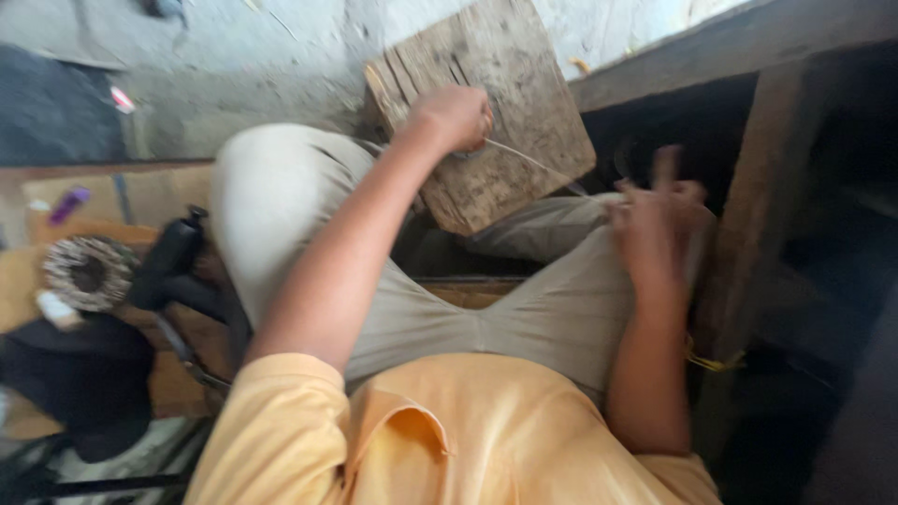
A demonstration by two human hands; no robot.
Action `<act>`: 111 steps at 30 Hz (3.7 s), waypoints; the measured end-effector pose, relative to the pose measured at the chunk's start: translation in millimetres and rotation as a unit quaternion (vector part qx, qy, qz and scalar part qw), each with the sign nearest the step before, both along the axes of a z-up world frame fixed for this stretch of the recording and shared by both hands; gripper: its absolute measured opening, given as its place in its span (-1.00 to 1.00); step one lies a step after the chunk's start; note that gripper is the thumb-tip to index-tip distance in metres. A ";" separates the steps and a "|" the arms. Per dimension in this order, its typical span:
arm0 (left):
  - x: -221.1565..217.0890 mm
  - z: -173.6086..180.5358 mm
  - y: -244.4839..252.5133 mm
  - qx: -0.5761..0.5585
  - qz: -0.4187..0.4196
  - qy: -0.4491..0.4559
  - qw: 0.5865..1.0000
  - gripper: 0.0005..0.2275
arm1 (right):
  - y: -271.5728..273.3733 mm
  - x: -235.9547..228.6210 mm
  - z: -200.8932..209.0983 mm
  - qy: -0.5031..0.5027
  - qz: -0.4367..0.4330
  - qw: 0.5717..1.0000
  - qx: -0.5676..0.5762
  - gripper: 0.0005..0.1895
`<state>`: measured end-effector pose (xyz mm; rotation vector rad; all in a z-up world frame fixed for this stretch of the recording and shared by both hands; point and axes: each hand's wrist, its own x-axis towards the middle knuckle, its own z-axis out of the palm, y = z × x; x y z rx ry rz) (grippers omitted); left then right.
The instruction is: The person sits cross-legged on the floor and winds white wire around a small orange and blue circular core placed on a wooden board. The person uses both hands to wrap the wire tightly and repeatedly around the core.
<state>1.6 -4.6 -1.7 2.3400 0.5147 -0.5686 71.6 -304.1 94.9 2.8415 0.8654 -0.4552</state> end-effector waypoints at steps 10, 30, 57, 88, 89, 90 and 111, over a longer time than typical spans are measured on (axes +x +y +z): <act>-2.2 2.3 0.4 -0.044 -0.016 0.019 0.999 -0.82 | 79.0 -43.5 -48.9 0.007 0.209 0.929 0.304 -0.27; -13.6 4.1 1.1 0.038 -0.078 -0.044 0.995 -0.84 | 112.8 -46.4 -71.4 0.483 -0.018 0.535 0.693 -0.63; -28.7 23.1 -21.3 0.065 -0.021 -0.060 0.996 -0.74 | 105.1 -67.4 -74.6 0.052 0.066 0.896 0.435 -0.89; -29.3 -16.3 -13.3 0.036 0.002 -0.094 0.995 -0.93 | 118.6 12.2 -116.6 0.658 -0.305 0.575 0.378 -0.78; -29.8 -14.9 -11.9 0.034 -0.014 -0.108 0.993 -0.91 | 116.1 12.1 -117.0 0.664 -0.305 0.566 0.383 -0.77; -29.6 -12.8 -10.7 0.034 -0.015 -0.107 0.994 -0.92 | 115.8 13.2 -117.1 0.665 -0.299 0.567 0.383 -0.77; -47.8 10.4 -53.8 0.102 0.117 -0.254 0.955 -0.92 | 103.4 7.6 -130.8 0.601 -0.165 0.689 0.369 -0.74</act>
